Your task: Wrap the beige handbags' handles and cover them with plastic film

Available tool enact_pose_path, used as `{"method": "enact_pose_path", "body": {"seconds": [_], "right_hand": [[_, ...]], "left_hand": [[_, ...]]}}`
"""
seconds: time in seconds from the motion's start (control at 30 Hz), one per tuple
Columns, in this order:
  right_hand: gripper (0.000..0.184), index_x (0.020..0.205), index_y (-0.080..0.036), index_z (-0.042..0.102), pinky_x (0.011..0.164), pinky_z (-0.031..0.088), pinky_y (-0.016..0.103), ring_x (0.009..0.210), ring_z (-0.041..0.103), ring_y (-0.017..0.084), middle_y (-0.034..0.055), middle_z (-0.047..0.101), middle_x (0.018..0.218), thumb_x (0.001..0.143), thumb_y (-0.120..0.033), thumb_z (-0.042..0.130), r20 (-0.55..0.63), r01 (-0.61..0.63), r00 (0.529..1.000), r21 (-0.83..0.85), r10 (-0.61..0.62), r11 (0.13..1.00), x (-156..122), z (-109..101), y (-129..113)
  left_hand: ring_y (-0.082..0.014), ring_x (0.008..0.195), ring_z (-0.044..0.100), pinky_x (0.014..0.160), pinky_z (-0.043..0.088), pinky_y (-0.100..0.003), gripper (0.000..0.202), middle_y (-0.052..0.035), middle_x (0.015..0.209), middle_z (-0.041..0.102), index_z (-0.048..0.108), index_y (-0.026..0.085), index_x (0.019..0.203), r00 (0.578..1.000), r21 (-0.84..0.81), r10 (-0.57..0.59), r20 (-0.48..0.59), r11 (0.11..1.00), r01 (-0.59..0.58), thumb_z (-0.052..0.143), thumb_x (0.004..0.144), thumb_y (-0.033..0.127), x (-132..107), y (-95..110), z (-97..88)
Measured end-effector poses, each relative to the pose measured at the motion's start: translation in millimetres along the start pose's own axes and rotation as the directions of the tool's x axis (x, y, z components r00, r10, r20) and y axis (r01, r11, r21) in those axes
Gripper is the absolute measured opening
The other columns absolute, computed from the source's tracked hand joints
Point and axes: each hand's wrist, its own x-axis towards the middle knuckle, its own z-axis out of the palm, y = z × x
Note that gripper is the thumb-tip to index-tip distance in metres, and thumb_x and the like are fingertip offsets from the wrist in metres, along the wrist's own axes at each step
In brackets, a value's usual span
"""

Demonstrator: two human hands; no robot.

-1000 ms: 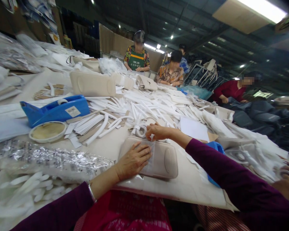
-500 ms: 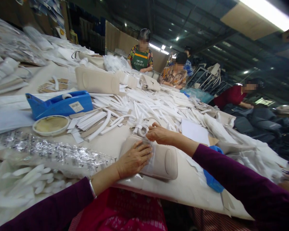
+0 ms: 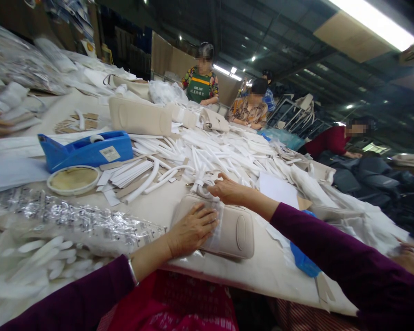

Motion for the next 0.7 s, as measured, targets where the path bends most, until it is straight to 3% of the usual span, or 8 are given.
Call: {"method": "enact_pose_path", "body": {"seconds": [0.3, 0.37, 0.43, 0.5, 0.57, 0.7], "right_hand": [[0.031, 0.105, -0.013, 0.058, 0.099, 0.018, 0.042, 0.092, 0.057, 0.024, 0.0080, 0.067, 0.082, 0.077, -0.001, 0.056, -0.051, -0.055, 0.997, -0.001, 0.055, 0.998, 9.6, 23.1, 15.5], [0.026, 0.103, -0.013, 0.059, 0.101, 0.016, 0.043, 0.099, 0.054, 0.026, 0.0100, 0.068, 0.090, 0.080, -0.003, 0.054, -0.117, -0.156, 0.981, -0.001, 0.154, 0.988, 5.0, 25.5, 23.5], [0.022, 0.099, -0.014, 0.062, 0.103, 0.016, 0.044, 0.103, 0.053, 0.026, 0.0115, 0.068, 0.097, 0.084, -0.003, 0.049, -0.224, -0.327, 0.918, 0.044, 0.329, 0.944, -6.0, 26.9, 22.7], [0.026, 0.098, -0.016, 0.063, 0.105, 0.015, 0.045, 0.105, 0.052, 0.025, 0.0106, 0.067, 0.101, 0.087, -0.003, 0.044, -0.337, -0.464, 0.806, 0.150, 0.486, 0.873, -21.6, 29.5, 6.7], [0.029, 0.101, -0.019, 0.064, 0.108, 0.013, 0.045, 0.112, 0.050, 0.024, 0.0080, 0.068, 0.103, 0.090, -0.004, 0.042, -0.418, -0.481, 0.727, 0.257, 0.545, 0.838, -37.9, 35.8, -22.2], [0.022, 0.109, -0.019, 0.061, 0.115, 0.003, 0.047, 0.132, 0.039, 0.024, 0.0079, 0.066, 0.116, 0.096, -0.015, 0.043, -0.435, -0.400, 0.753, 0.293, 0.494, 0.868, -52.8, 55.6, -76.6]], "left_hand": [[-0.0246, 0.132, 0.042, 0.117, 0.022, -0.047, 0.035, -0.0091, 0.147, 0.046, 0.054, 0.020, 0.129, 0.998, 0.042, 0.005, 0.060, 0.999, -0.007, 0.048, 0.095, 0.026, 1.9, -0.7, 1.7], [-0.0242, 0.133, 0.041, 0.117, 0.021, -0.047, 0.035, -0.0085, 0.146, 0.047, 0.053, 0.020, 0.129, 0.998, 0.055, -0.001, 0.070, 0.998, -0.003, 0.047, 0.096, 0.026, 2.5, -0.1, 0.9], [-0.0238, 0.134, 0.040, 0.117, 0.020, -0.046, 0.034, -0.0081, 0.146, 0.047, 0.053, 0.020, 0.129, 0.998, 0.065, -0.008, 0.065, 0.998, 0.004, 0.046, 0.096, 0.026, 2.5, 0.1, 0.7], [-0.0237, 0.134, 0.040, 0.116, 0.020, -0.046, 0.034, -0.0079, 0.146, 0.047, 0.053, 0.021, 0.129, 0.999, 0.064, -0.008, 0.052, 0.998, 0.004, 0.046, 0.096, 0.026, 2.2, 0.2, 0.9], [-0.0238, 0.133, 0.040, 0.116, 0.021, -0.046, 0.034, -0.0079, 0.146, 0.046, 0.053, 0.022, 0.129, 0.999, 0.055, -0.005, 0.043, 0.998, 0.003, 0.047, 0.096, 0.027, 2.2, 0.4, 0.9], [-0.0235, 0.133, 0.040, 0.117, 0.020, -0.046, 0.032, -0.0075, 0.139, 0.053, 0.055, 0.021, 0.126, 0.999, 0.042, -0.003, 0.036, 0.999, 0.001, 0.047, 0.096, 0.025, 3.5, 2.1, 0.0]]}}
